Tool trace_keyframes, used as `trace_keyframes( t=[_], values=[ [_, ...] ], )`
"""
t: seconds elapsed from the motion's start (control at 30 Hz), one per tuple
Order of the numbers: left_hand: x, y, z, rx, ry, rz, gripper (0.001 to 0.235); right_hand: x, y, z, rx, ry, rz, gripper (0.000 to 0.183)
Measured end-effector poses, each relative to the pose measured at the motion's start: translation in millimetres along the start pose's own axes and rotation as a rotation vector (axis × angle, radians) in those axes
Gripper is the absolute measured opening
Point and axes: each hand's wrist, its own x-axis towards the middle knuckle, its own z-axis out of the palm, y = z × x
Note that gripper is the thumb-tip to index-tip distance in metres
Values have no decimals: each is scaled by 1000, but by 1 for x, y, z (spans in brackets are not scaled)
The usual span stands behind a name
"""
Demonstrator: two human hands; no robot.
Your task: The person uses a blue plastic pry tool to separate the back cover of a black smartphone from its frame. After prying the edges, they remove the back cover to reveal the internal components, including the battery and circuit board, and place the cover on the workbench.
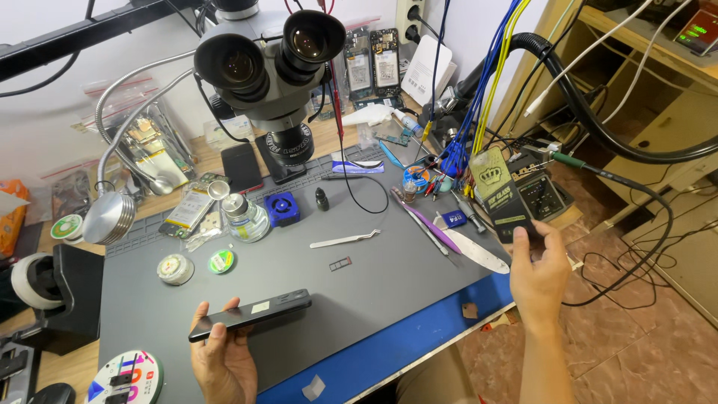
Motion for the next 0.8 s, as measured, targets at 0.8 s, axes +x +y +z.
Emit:
trace_keyframes(
  t=[0.8],
  values=[
    [-16, 15, 21, 113, -24, 24, 62, -77, 37, -52, 13, -872, -11, 33]
  ],
)
